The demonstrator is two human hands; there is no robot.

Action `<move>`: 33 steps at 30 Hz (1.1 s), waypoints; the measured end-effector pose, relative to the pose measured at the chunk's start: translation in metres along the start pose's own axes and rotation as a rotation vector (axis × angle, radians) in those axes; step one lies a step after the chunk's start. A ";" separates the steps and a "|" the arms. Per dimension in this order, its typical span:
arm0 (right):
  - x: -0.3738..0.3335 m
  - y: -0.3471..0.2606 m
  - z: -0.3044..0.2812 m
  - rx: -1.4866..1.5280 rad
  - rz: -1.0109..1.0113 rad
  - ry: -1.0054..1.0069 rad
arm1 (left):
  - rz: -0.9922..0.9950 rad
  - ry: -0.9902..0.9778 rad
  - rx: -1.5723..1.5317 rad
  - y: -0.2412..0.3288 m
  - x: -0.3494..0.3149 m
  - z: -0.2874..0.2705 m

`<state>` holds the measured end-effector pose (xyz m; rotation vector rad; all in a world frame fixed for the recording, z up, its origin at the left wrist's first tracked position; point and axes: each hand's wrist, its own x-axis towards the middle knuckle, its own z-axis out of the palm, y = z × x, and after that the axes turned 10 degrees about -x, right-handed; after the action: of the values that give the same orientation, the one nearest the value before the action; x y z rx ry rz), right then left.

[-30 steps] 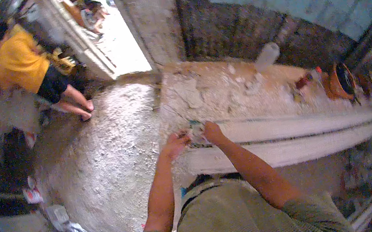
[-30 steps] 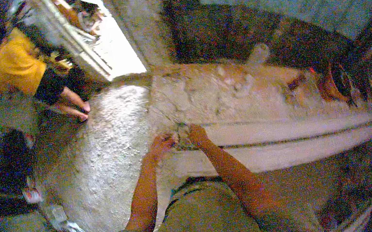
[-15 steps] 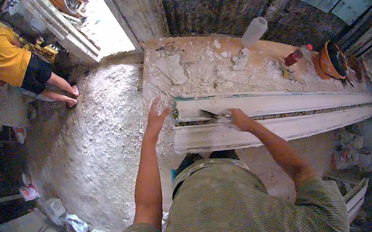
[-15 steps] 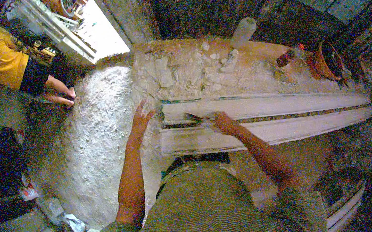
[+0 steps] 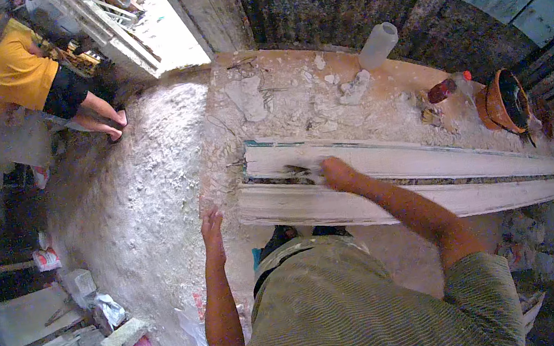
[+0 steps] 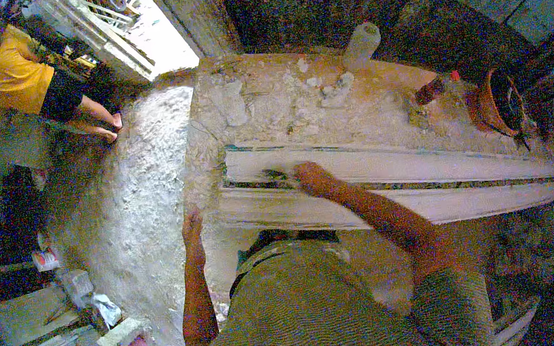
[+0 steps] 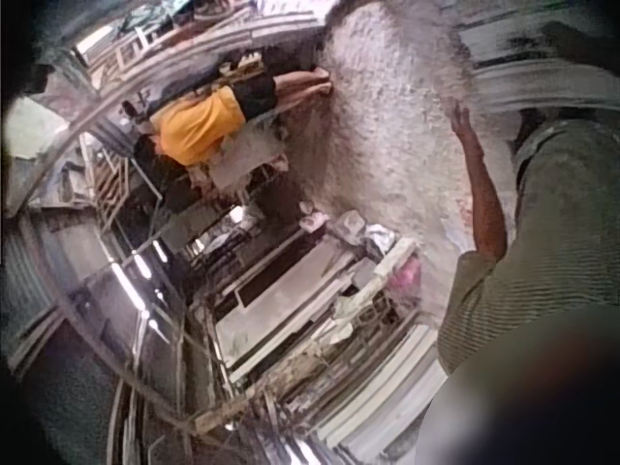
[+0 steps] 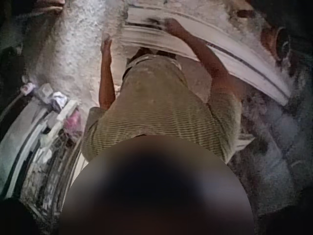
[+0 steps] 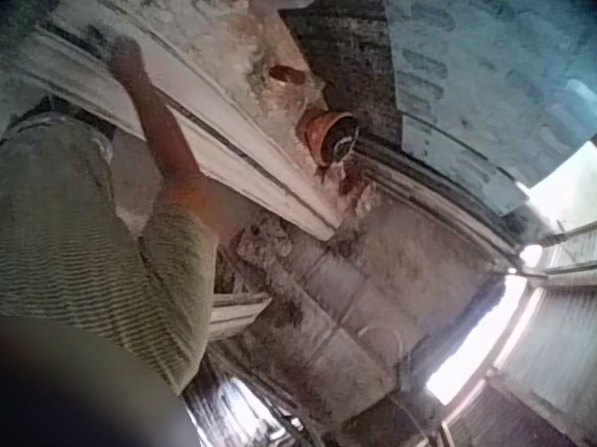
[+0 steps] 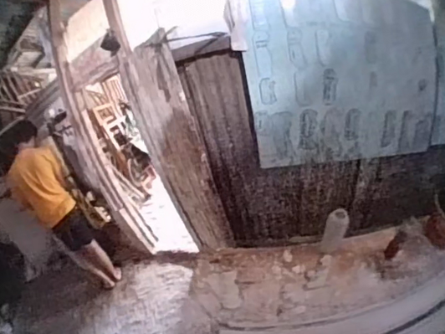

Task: The person uses a scraper to remove material from long white wooden planks resting on a workbench. They repeatedly scrape along the length of the planks, occasionally pausing to wipe the tool or adjust their grip.

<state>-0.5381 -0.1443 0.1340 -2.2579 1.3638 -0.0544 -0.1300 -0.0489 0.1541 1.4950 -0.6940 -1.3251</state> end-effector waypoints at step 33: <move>-0.011 -0.017 0.017 0.035 0.150 -0.039 | -0.014 -0.020 0.112 0.013 0.003 -0.036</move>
<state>-0.5248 -0.1220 0.1285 -2.1107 1.4951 0.0172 -0.0925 -0.0457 0.1615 1.5795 -0.7830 -1.3320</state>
